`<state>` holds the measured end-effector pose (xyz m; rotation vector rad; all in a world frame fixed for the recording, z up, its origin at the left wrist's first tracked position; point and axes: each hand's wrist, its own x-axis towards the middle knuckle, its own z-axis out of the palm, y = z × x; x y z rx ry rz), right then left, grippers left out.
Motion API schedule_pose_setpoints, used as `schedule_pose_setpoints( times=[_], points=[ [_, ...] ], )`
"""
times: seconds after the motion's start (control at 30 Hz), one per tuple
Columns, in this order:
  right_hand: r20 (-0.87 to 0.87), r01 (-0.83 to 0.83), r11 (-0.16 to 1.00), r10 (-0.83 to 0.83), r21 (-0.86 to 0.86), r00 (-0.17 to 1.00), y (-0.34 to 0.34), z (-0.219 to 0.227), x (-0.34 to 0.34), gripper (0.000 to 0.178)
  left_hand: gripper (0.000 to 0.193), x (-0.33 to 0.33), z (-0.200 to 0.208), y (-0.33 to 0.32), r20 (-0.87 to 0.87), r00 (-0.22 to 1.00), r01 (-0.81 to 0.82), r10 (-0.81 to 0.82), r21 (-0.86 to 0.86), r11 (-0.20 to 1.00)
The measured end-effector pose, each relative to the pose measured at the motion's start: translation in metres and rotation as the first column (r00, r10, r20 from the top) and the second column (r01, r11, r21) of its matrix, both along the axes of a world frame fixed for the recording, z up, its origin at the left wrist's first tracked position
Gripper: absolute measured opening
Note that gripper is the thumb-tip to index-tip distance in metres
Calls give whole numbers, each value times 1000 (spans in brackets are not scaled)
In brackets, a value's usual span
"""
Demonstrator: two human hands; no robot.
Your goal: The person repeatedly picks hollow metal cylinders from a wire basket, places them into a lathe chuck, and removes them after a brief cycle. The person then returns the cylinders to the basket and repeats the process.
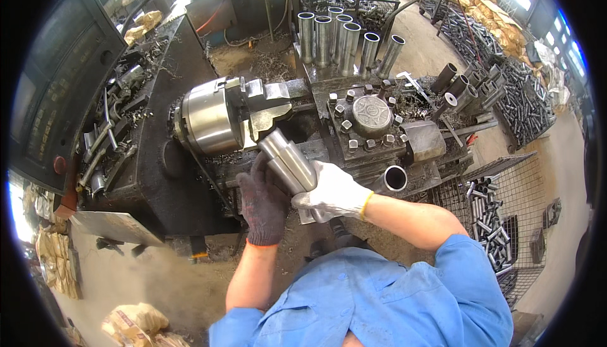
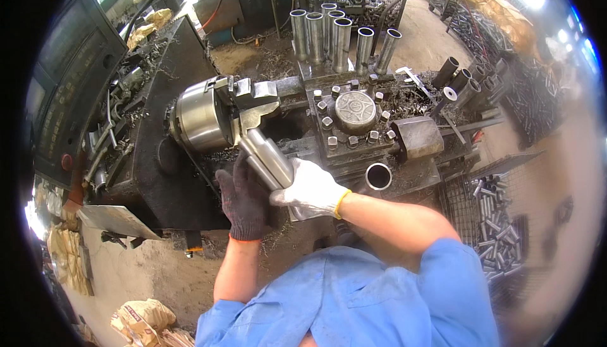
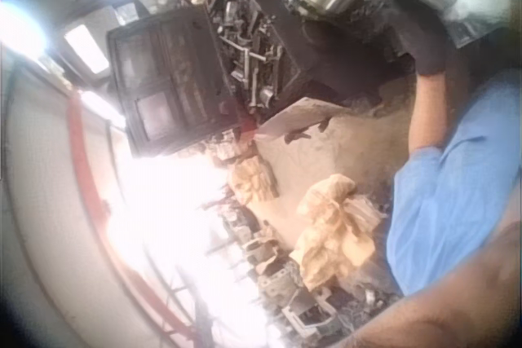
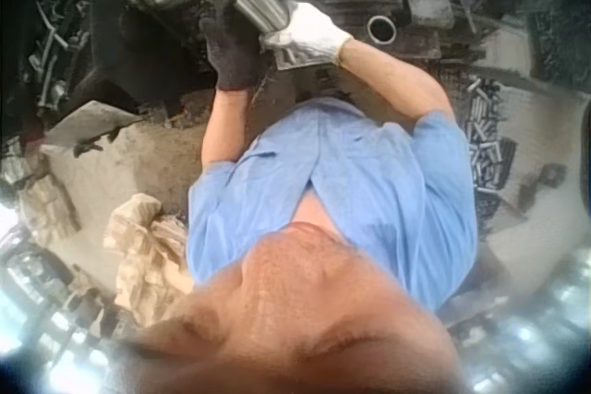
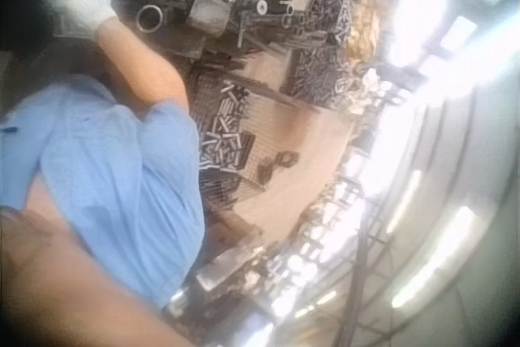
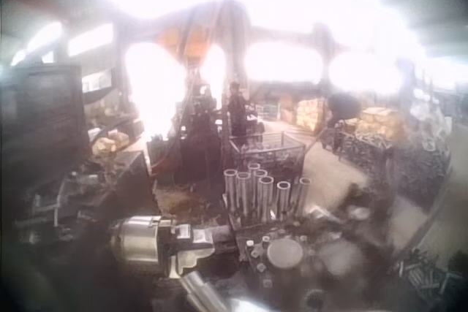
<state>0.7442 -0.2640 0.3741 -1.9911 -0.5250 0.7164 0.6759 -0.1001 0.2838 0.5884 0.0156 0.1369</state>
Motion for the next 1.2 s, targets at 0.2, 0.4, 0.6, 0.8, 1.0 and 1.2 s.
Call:
schedule_pose_setpoints(
  times=[0.2,0.4,0.6,0.8,1.0,1.2],
  points=[
    [614,-279,960,197,38,765,-42,104,70,86,57,68,-11,-31,-118,992,80,56,890,449],
    [752,79,760,614,-645,239,-33,111,211,44,37,53,-9,15,-161,933,-189,322,543,818],
    [445,-227,605,747,-763,494,10,13,293,57,35,-38,-86,46,-245,827,-183,505,732,656],
    [268,-349,575,728,-740,631,39,-32,300,63,33,-153,-160,77,-609,519,-523,599,328,787],
    [378,-429,693,695,-580,612,40,-12,288,69,32,-219,-192,147,-576,536,-616,618,234,752],
    [226,-371,606,686,-704,692,45,-15,293,56,53,-241,-151,180,-439,601,-643,668,231,730]
  ],
)
